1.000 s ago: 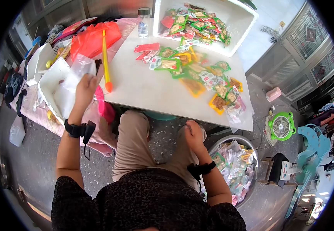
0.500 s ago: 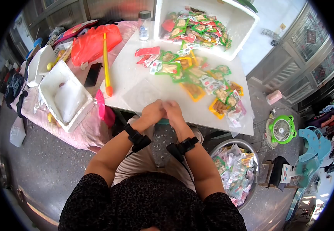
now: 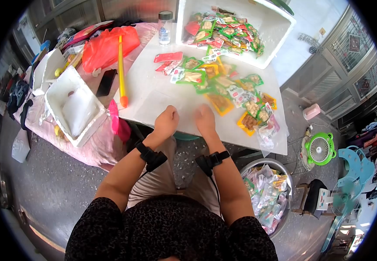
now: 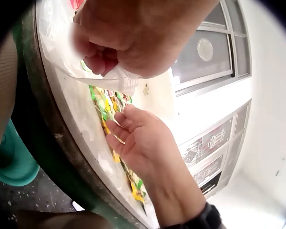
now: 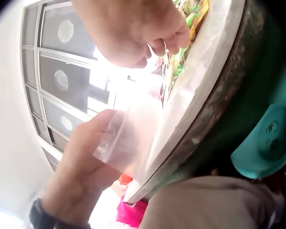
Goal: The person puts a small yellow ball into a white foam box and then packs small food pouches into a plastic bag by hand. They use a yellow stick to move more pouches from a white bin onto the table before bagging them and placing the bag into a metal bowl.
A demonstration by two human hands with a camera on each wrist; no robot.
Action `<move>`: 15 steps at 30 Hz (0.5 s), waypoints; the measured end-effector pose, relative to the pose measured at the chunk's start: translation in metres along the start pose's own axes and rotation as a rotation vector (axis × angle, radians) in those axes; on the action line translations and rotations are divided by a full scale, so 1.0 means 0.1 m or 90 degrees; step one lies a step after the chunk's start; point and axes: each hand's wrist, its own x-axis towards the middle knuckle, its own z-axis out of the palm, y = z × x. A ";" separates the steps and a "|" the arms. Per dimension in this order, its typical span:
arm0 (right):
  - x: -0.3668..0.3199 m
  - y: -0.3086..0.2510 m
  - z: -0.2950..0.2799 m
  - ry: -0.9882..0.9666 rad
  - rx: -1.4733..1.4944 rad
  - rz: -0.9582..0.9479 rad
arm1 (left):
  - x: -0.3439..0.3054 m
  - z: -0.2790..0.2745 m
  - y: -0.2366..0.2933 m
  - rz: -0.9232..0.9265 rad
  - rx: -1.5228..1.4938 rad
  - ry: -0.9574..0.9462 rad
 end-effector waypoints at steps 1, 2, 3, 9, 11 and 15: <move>0.08 0.04 -0.07 0.052 -0.124 -0.090 | -0.02 0.01 0.03 0.026 0.070 -0.003; 0.17 0.13 -0.10 0.071 -0.198 -0.085 | -0.03 0.02 0.03 0.008 0.071 -0.027; 0.25 0.26 -0.13 0.092 -0.273 -0.078 | -0.04 0.05 0.04 -0.008 0.071 -0.053; 0.29 0.42 -0.25 0.002 -0.359 0.062 | -0.09 0.11 0.08 0.006 0.113 -0.091; 0.18 0.29 -0.33 -0.053 -0.354 0.023 | -0.10 0.11 0.09 0.001 0.119 -0.087; -0.11 0.15 -0.40 -0.106 -0.330 -0.107 | -0.09 0.13 0.02 0.029 0.138 -0.064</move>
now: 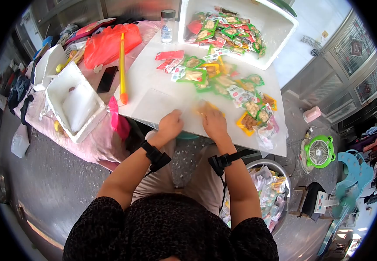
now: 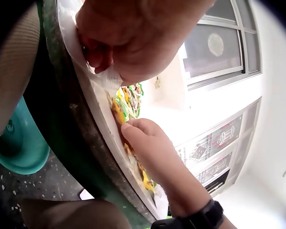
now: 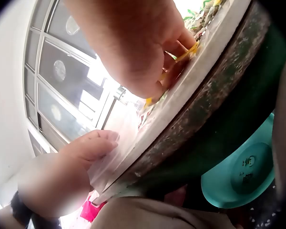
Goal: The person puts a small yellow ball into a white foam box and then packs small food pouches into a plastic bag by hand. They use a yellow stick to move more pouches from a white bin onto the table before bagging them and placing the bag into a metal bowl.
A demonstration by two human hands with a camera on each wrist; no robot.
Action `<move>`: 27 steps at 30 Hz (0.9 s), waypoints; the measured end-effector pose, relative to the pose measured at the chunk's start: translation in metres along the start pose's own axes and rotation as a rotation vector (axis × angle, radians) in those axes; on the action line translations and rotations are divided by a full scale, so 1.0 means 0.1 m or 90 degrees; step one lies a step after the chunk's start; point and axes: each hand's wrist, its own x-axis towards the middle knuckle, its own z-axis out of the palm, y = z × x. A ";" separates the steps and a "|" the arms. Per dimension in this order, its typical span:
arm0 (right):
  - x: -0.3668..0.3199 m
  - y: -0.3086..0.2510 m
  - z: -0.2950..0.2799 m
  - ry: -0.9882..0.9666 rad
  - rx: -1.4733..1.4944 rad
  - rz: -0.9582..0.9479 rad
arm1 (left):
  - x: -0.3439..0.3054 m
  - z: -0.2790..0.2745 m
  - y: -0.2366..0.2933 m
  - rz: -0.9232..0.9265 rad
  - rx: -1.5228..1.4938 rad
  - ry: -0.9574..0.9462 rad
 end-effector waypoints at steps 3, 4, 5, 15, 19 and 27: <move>-0.12 0.01 -0.05 -0.024 -0.017 -0.026 | -0.01 0.07 -0.04 0.022 0.018 0.022; -0.14 0.01 -0.08 -0.036 -0.025 -0.026 | -0.01 0.08 -0.05 0.029 0.023 0.031; -0.14 0.04 -0.10 -0.050 0.005 0.004 | -0.01 0.09 -0.05 0.022 0.015 0.017; -0.17 -0.09 -0.30 0.118 1.226 0.444 | 0.00 0.13 0.11 -0.010 0.029 -0.034; -0.22 -0.27 -0.07 0.142 1.246 0.463 | -0.04 0.15 0.21 0.001 0.023 -0.025; -0.19 -0.47 -0.07 -0.019 1.026 0.486 | -0.02 0.11 0.32 0.016 0.066 -0.088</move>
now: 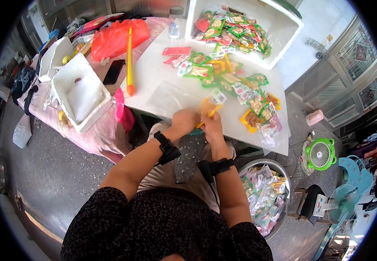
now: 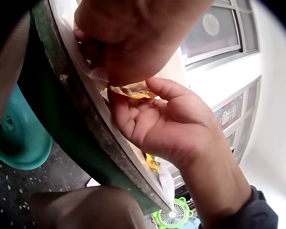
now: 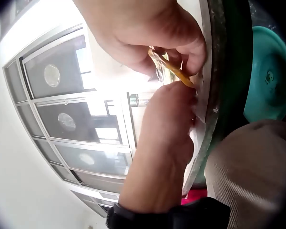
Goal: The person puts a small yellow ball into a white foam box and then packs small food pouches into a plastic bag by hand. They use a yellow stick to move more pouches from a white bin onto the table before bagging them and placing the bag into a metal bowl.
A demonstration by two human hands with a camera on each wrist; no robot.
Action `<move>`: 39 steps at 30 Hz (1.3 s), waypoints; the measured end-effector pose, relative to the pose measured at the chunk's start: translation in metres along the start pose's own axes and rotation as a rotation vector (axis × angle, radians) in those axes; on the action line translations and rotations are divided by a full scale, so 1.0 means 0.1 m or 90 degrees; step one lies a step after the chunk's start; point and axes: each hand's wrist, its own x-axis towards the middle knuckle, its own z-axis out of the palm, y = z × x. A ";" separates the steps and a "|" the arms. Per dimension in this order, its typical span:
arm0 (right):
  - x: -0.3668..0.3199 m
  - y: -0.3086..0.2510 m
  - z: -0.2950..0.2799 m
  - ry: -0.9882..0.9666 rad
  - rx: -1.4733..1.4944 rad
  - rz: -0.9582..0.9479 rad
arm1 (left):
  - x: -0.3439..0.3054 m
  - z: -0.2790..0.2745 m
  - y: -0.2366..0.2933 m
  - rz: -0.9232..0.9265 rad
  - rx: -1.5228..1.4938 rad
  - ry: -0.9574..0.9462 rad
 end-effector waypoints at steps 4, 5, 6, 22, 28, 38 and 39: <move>0.16 -0.33 -0.29 -0.028 0.028 0.100 | 0.01 0.05 -0.04 0.045 0.055 0.008; 0.27 -0.36 -0.43 -0.030 0.005 0.117 | 0.01 0.05 -0.04 0.049 0.061 0.002; 0.31 -0.40 -0.51 -0.032 -0.017 0.133 | 0.01 0.04 -0.03 0.052 0.066 -0.004; -0.07 -0.24 -0.30 -0.084 0.021 0.196 | -0.08 -0.17 0.08 0.115 -0.065 0.071; -0.03 -0.13 -0.20 -0.054 -0.052 0.167 | -0.10 -0.07 0.03 0.178 -0.072 0.154; 0.19 0.08 0.10 -0.037 -0.014 0.118 | -0.07 -0.05 -0.09 0.160 -0.102 0.094; 0.25 0.09 0.11 -0.037 0.000 0.116 | -0.06 -0.04 -0.10 0.175 -0.104 0.109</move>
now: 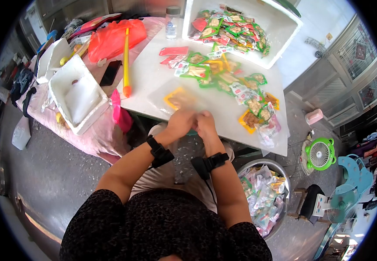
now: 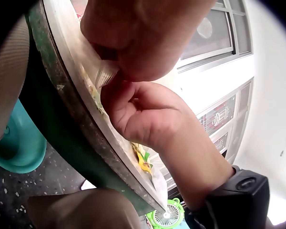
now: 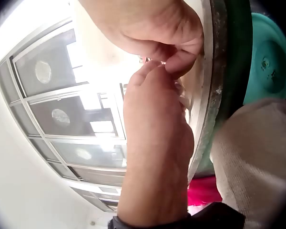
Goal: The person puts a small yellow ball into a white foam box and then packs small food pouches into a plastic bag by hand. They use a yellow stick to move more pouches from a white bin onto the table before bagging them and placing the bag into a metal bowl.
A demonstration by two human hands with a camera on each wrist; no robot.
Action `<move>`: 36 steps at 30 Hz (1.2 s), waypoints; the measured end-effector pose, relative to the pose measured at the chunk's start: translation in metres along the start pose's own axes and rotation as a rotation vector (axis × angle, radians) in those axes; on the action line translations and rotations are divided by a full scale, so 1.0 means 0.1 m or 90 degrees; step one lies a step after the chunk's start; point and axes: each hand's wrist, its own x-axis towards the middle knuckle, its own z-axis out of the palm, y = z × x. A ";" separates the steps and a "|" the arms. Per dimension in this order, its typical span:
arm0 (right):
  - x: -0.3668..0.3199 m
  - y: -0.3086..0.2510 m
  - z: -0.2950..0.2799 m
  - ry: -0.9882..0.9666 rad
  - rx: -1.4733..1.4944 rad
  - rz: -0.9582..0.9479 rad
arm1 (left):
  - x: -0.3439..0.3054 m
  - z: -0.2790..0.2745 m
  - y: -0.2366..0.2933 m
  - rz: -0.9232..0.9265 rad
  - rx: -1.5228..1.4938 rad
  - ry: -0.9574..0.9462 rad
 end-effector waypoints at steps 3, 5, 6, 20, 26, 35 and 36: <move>0.11 0.05 0.00 0.039 0.022 -0.016 | 0.03 0.10 -0.07 0.008 -0.015 0.004; 0.17 0.04 0.06 0.082 0.010 -0.035 | 0.03 0.10 -0.08 -0.004 -0.065 0.053; 0.13 0.02 0.08 0.068 -0.072 -0.081 | 0.04 0.11 -0.11 -0.053 -0.041 0.033; -0.20 -0.42 -1.16 0.415 -1.139 -0.362 | -0.02 0.20 -0.19 0.011 0.012 0.064; -0.39 -0.35 -0.67 0.069 -0.732 -0.444 | -0.02 0.21 -0.22 0.011 0.023 0.044; -0.56 -0.27 -0.46 0.135 -0.987 -0.476 | -0.03 0.20 -0.21 -0.004 0.054 0.028; -0.52 -0.23 -0.44 0.079 -0.882 -0.450 | -0.02 0.19 -0.20 -0.005 0.061 0.023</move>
